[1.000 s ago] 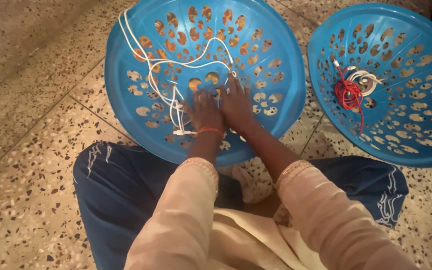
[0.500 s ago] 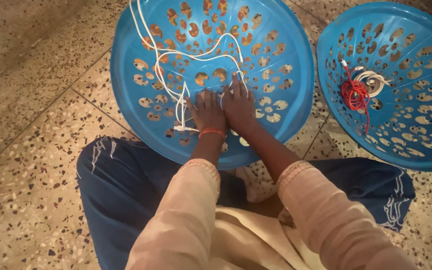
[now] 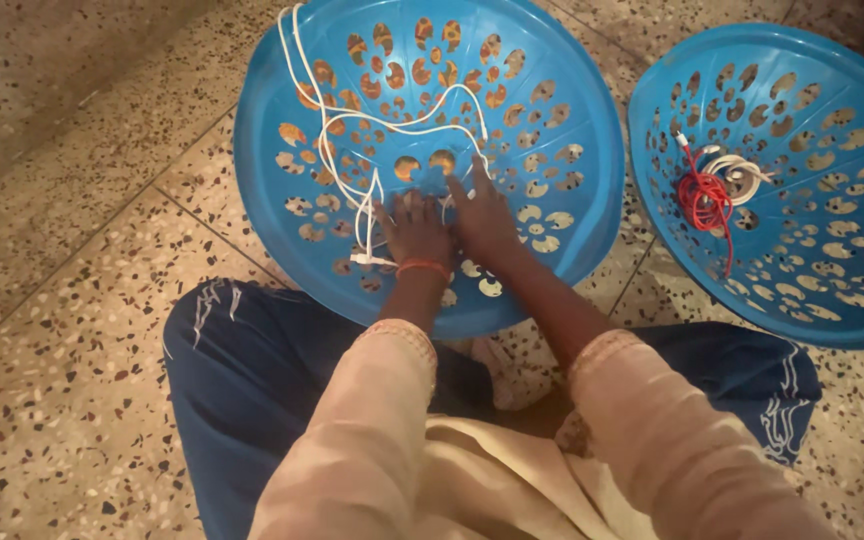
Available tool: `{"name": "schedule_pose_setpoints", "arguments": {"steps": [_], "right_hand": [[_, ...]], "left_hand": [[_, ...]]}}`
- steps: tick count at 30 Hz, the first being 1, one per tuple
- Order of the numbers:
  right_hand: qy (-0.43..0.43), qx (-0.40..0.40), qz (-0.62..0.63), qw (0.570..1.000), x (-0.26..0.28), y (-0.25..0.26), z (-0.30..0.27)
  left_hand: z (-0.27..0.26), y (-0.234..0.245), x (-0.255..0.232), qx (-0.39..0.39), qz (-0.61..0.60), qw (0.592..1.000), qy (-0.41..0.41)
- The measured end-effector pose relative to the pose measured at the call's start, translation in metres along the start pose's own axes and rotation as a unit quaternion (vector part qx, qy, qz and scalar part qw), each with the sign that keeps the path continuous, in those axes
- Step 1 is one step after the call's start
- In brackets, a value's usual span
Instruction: The person sits on the floor and organizes tangled cables by hand. They untangle and coil a black cable, then a red cable, placing each into a blue basket. Finally, they begin handling a white cable.
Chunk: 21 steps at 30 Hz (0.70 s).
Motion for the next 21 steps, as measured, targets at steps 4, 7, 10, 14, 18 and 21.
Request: {"name": "schedule_pose_setpoints", "arguments": {"steps": [4, 7, 10, 14, 18, 21], "right_hand": [[-0.001, -0.034, 0.042, 0.999, -0.015, 0.027, 0.012], [0.009, -0.058, 0.081, 0.995, -0.018, 0.051, 0.024], [-0.018, -0.037, 0.155, 0.987, -0.016, 0.079, 0.040], [-0.072, 0.043, 0.280, 0.956, -0.005, 0.115, 0.069], [-0.045, 0.026, 0.384, 0.922, 0.014, 0.175, 0.079], [-0.010, 0.072, 0.503, 0.861, 0.042, 0.214, 0.084]], "left_hand": [[0.003, 0.013, 0.002, -0.012, -0.047, 0.999, 0.004], [0.012, 0.032, 0.001, -0.053, -0.122, 0.991, -0.002], [0.032, 0.051, 0.001, -0.039, -0.258, 0.965, 0.035], [0.063, 0.093, -0.015, 0.004, -0.437, 0.892, -0.118], [0.067, 0.136, -0.012, 0.006, -0.509, 0.821, -0.259], [0.076, 0.151, 0.007, -0.059, -0.529, 0.832, -0.158]]}}
Point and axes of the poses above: each hand's wrist, its own z-axis towards the middle knuckle, its own y-axis out of the back of the hand, x = y × z, the point moved 8 cm from there along z, towards the middle knuckle, and after that the axes turned 9 degrees about -x, right-handed, at the moved point
